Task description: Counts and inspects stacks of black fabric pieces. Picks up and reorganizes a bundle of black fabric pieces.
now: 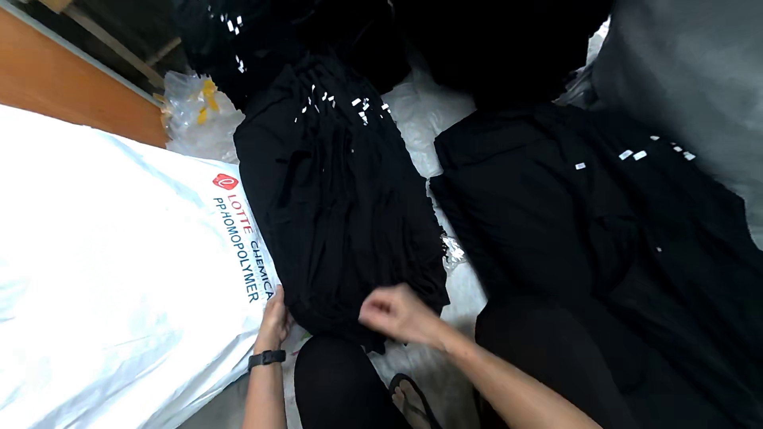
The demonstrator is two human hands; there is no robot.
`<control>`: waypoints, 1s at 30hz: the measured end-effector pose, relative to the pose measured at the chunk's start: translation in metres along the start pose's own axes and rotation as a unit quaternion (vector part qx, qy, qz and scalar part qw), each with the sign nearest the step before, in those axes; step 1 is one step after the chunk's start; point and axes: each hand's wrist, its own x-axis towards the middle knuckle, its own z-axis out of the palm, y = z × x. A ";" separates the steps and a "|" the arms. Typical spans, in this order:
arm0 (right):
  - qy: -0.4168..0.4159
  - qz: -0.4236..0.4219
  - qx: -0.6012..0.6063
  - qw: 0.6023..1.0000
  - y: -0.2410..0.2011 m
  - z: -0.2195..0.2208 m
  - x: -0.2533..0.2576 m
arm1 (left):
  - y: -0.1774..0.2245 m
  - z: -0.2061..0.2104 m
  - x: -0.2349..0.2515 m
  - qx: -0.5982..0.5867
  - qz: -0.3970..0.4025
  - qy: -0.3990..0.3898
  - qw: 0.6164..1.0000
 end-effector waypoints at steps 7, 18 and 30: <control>-0.256 0.113 0.040 0.959 0.028 0.089 0.004 | -0.029 0.016 -0.012 0.003 0.017 -0.037 0.999; -0.090 0.217 0.192 0.953 0.000 0.046 -0.074 | 0.050 0.099 -0.193 -0.106 0.092 -0.102 0.985; 0.504 0.195 0.618 0.571 0.062 0.015 -0.052 | 0.058 0.090 -0.033 -0.111 -0.001 -0.058 0.992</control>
